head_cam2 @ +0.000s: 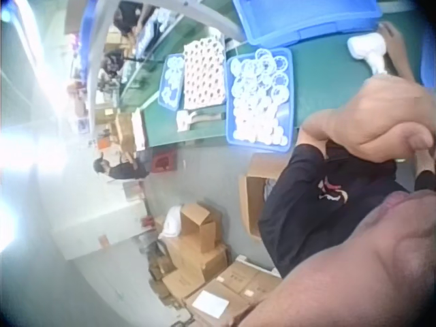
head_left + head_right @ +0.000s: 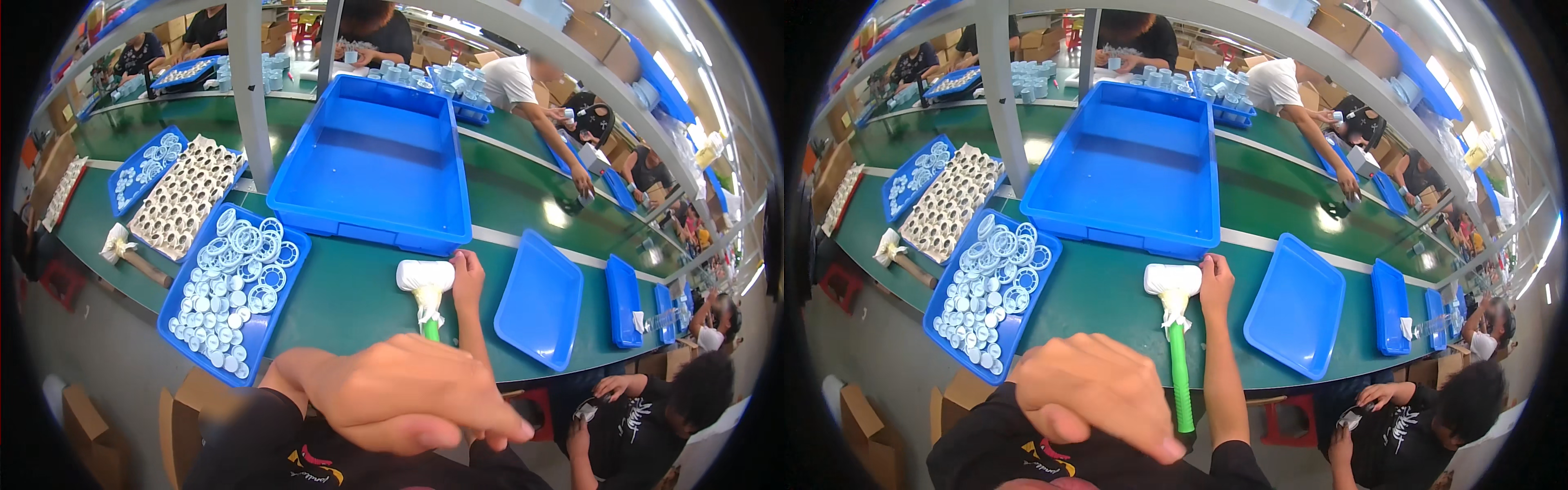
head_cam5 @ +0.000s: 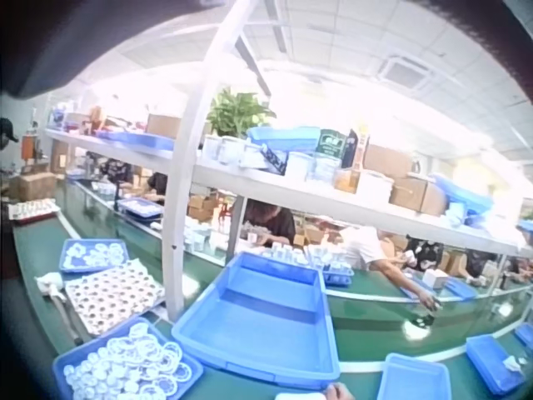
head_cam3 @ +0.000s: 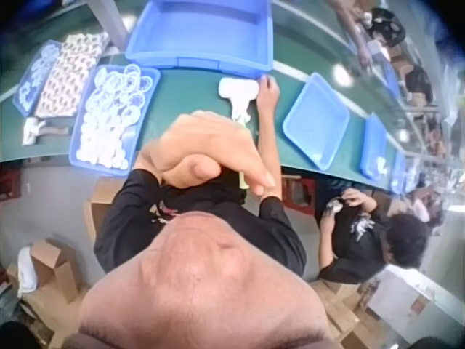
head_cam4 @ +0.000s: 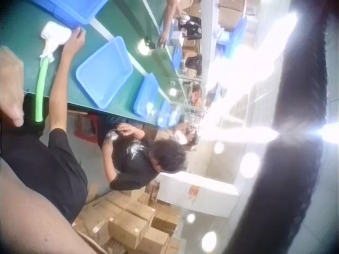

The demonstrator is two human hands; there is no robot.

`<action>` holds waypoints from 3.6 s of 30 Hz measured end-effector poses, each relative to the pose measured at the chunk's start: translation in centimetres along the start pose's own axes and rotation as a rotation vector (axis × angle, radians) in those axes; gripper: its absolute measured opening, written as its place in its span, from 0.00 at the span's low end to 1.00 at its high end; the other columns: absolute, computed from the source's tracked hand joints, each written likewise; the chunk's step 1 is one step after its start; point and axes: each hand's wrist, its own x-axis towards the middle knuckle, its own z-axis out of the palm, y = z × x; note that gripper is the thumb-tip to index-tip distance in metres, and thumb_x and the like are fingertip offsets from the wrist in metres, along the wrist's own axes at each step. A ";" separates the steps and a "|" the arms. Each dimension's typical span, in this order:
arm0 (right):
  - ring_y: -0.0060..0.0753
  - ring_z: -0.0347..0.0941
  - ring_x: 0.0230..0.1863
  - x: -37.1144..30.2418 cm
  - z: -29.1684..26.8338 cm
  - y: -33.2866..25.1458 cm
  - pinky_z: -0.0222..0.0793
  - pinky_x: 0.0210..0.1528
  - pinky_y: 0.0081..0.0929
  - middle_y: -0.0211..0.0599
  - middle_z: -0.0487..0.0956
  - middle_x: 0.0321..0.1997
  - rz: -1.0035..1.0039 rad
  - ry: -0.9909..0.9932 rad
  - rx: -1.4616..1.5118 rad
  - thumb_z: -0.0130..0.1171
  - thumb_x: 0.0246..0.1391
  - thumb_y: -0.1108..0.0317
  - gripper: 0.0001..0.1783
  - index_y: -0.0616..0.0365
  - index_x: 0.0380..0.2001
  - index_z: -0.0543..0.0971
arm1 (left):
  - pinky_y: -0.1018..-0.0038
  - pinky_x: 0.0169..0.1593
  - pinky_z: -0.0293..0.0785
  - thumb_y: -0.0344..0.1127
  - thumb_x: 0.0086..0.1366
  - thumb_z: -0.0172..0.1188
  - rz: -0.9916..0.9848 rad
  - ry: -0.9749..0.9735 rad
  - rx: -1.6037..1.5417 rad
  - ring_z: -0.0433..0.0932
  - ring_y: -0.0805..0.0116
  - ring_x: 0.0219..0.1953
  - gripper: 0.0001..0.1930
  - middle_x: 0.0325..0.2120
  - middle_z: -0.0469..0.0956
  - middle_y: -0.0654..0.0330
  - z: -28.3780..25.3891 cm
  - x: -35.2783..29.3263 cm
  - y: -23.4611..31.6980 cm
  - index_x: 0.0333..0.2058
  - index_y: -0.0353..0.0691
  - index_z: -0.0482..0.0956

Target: Assemble small electronic components, specifically cooling fans, by fitting plastic rings and housing pieces together on an assembly line.

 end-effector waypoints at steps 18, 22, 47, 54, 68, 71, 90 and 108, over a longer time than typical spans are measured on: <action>0.29 0.78 0.34 0.9 0.2 -0.2 0.73 0.40 0.29 0.41 0.83 0.31 -0.028 -0.007 -0.041 0.56 0.66 0.65 0.13 0.66 0.40 0.81 | 0.56 0.25 0.67 0.39 0.70 0.60 -0.489 0.495 1.070 0.75 0.45 0.20 0.19 0.16 0.73 0.48 -12.9 -11.6 -25.0 0.21 0.35 0.73; 0.28 0.78 0.34 0.2 0.0 -0.4 0.73 0.40 0.29 0.40 0.83 0.32 -0.014 -0.021 -0.052 0.55 0.66 0.65 0.13 0.66 0.41 0.81 | 0.55 0.27 0.68 0.40 0.71 0.59 -0.516 0.572 0.969 0.77 0.44 0.22 0.18 0.18 0.76 0.47 -13.4 -12.4 -25.6 0.23 0.33 0.78; 0.37 0.81 0.32 0.6 0.0 0.5 0.75 0.38 0.34 0.47 0.84 0.32 -0.055 -0.009 -0.010 0.59 0.64 0.64 0.14 0.66 0.41 0.82 | 0.65 0.26 0.62 0.44 0.74 0.55 -0.716 0.472 0.979 0.68 0.66 0.17 0.21 0.16 0.74 0.50 -13.3 -12.4 -25.6 0.29 0.32 0.82; 0.41 0.82 0.35 0.5 -0.5 0.1 0.76 0.40 0.34 0.50 0.84 0.35 -0.036 -0.041 -0.046 0.59 0.63 0.64 0.14 0.67 0.41 0.82 | 0.67 0.25 0.61 0.44 0.74 0.56 -0.699 0.482 0.964 0.66 0.68 0.18 0.20 0.15 0.72 0.52 -13.4 -12.7 -26.1 0.29 0.32 0.83; 0.43 0.82 0.37 0.3 -0.8 -0.2 0.76 0.42 0.35 0.51 0.84 0.36 -0.039 -0.063 -0.088 0.58 0.64 0.63 0.15 0.66 0.43 0.82 | 0.69 0.29 0.66 0.42 0.74 0.56 -0.737 0.485 0.941 0.70 0.72 0.23 0.19 0.19 0.76 0.53 -13.1 -12.4 -25.7 0.30 0.31 0.82; 0.42 0.82 0.36 0.4 -0.7 0.0 0.76 0.42 0.35 0.50 0.84 0.36 -0.034 -0.067 -0.060 0.58 0.64 0.62 0.16 0.67 0.43 0.82 | 0.66 0.28 0.67 0.43 0.73 0.56 -0.713 0.487 0.957 0.73 0.64 0.20 0.20 0.19 0.77 0.48 -13.1 -12.4 -25.7 0.30 0.31 0.83; 0.40 0.81 0.36 0.2 -0.8 -0.4 0.75 0.41 0.34 0.49 0.84 0.36 -0.058 -0.081 -0.095 0.58 0.66 0.62 0.16 0.67 0.44 0.81 | 0.69 0.28 0.64 0.43 0.74 0.56 -0.747 0.487 0.924 0.68 0.72 0.22 0.20 0.18 0.75 0.54 -13.2 -12.5 -25.5 0.29 0.30 0.82; 0.40 0.82 0.37 0.1 -1.0 -0.9 0.75 0.42 0.34 0.50 0.84 0.37 -0.067 -0.090 -0.110 0.57 0.66 0.63 0.16 0.68 0.44 0.81 | 0.69 0.28 0.62 0.43 0.74 0.56 -0.732 0.490 0.920 0.66 0.74 0.22 0.20 0.16 0.72 0.57 -13.1 -12.6 -25.6 0.29 0.30 0.81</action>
